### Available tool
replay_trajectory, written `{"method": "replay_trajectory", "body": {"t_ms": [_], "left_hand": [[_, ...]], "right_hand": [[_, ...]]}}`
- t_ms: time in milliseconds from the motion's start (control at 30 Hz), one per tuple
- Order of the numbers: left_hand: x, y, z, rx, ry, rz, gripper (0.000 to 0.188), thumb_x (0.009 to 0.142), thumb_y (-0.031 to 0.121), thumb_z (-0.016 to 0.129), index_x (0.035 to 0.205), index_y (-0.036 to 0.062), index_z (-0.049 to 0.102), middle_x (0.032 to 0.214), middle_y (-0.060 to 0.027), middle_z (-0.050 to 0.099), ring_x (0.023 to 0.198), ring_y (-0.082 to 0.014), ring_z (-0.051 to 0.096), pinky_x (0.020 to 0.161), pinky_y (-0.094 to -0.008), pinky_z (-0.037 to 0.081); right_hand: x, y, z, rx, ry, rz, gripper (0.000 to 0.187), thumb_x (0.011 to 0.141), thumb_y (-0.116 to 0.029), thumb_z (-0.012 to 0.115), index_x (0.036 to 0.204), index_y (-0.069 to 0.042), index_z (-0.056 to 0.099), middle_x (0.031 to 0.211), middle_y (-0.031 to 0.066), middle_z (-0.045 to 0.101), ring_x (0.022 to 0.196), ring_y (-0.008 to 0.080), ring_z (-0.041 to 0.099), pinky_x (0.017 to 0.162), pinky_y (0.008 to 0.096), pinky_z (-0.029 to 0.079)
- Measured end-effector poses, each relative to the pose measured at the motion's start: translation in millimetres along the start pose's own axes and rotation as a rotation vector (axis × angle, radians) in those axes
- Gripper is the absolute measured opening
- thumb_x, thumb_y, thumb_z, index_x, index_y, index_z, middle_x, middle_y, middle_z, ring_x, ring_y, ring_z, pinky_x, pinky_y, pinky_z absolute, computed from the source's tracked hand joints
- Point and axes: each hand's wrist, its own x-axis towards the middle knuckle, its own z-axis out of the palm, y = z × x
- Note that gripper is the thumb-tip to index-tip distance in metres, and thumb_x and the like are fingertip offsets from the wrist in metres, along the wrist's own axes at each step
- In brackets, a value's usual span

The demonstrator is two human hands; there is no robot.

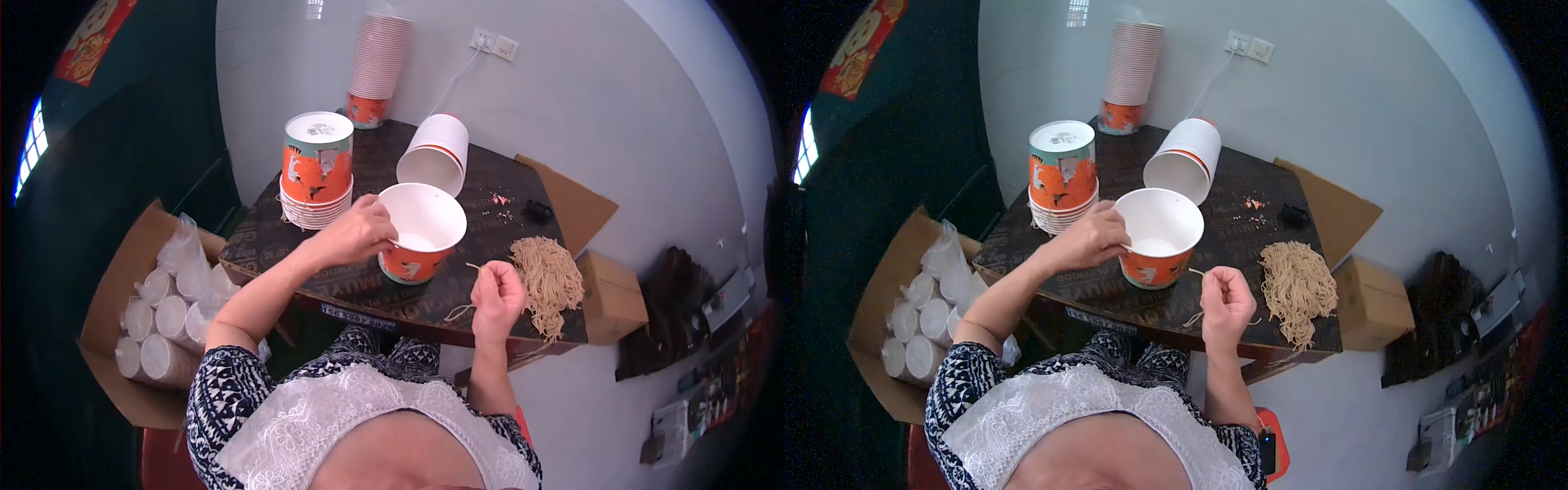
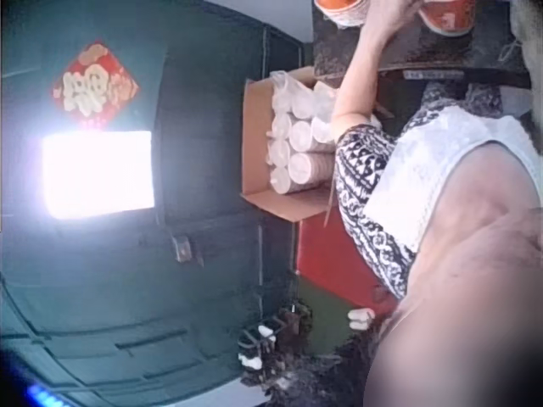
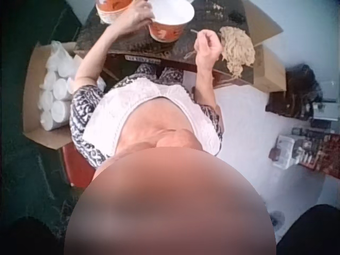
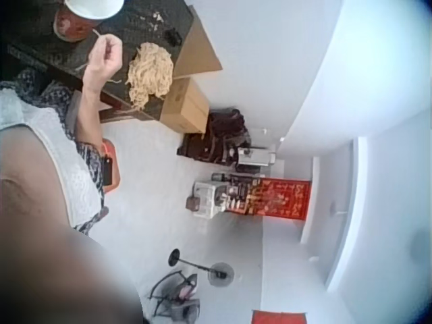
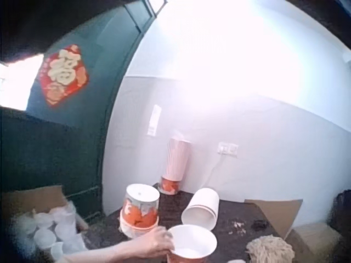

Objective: Securing rubber bands onto paper cups through pre-made holes.

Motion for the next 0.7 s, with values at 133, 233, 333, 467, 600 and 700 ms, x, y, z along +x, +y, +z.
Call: {"method": "replay_trajectory", "body": {"t_ms": [133, 233, 333, 467, 600, 700], "left_hand": [[14.1, 24.0, 22.5, -0.151, 0.013, -0.105, 0.013, 0.078, 0.011, 0.071, 0.086, 0.0032, 0.066, 0.077, -0.0111, 0.065, 0.079, -0.0313, 0.062, 0.085, -0.0402, 0.049], [22.6, 42.0, 31.9, -0.109, 0.015, -0.157, 0.013, 0.08, 0.009, 0.066, 0.091, 0.0017, 0.066, 0.079, -0.0165, 0.068, 0.078, -0.0351, 0.066, 0.075, -0.043, 0.053], [27.5, 45.5, 39.9, -0.12, 0.016, -0.173, 0.016, 0.08, 0.005, 0.063, 0.095, -0.0013, 0.065, 0.079, -0.0213, 0.068, 0.077, -0.0379, 0.067, 0.069, -0.0462, 0.053], [29.9, 49.4, 41.5, -0.15, 0.003, -0.208, 0.019, 0.081, 0.003, 0.06, 0.098, -0.004, 0.064, 0.08, -0.0228, 0.067, 0.078, -0.0386, 0.067, 0.071, -0.0447, 0.054], [39.4, 62.4, 24.6, -0.373, -0.017, -0.343, 0.02, 0.083, 0.001, 0.058, 0.101, -0.005, 0.063, 0.086, -0.0232, 0.067, 0.083, -0.039, 0.066, 0.075, -0.0446, 0.053], [37.5, 50.2, 21.7, -0.276, 0.107, -0.23, 0.02, 0.084, 0.002, 0.059, 0.102, -0.0044, 0.063, 0.091, -0.0222, 0.067, 0.089, -0.0383, 0.065, 0.079, -0.0448, 0.052]], "right_hand": [[-8.0, 24.2, 5.1, -0.235, 0.123, -0.221, 0.006, 0.089, 0.002, 0.064, 0.088, -0.002, 0.059, 0.072, -0.0063, 0.049, 0.06, -0.0002, 0.039, 0.053, 0.0163, 0.033], [-11.1, 48.6, 3.1, -0.37, 0.158, -0.357, 0.009, 0.088, 0.001, 0.065, 0.086, -0.002, 0.056, 0.069, -0.0041, 0.048, 0.057, 0.0027, 0.04, 0.05, 0.0192, 0.033], [-15.0, 60.6, 5.7, -0.445, 0.144, -0.425, 0.011, 0.087, 0.002, 0.065, 0.085, -0.002, 0.055, 0.067, -0.0005, 0.049, 0.054, 0.0055, 0.042, 0.049, 0.0215, 0.035], [-17.1, 74.9, 9.3, -0.505, 0.134, -0.475, 0.012, 0.085, 0.005, 0.065, 0.085, -0.002, 0.055, 0.066, 0.0013, 0.049, 0.053, 0.0074, 0.043, 0.048, 0.0228, 0.035], [-16.7, 82.3, 6.0, -0.502, 0.133, -0.473, 0.013, 0.085, 0.006, 0.065, 0.083, -0.002, 0.055, 0.066, 0.0014, 0.049, 0.054, 0.0078, 0.043, 0.049, 0.0232, 0.036], [-14.9, 83.3, 8.8, -0.522, 0.134, -0.477, 0.013, 0.085, 0.005, 0.065, 0.083, -0.002, 0.054, 0.065, 0.0016, 0.049, 0.052, 0.0084, 0.044, 0.048, 0.0241, 0.036]]}}
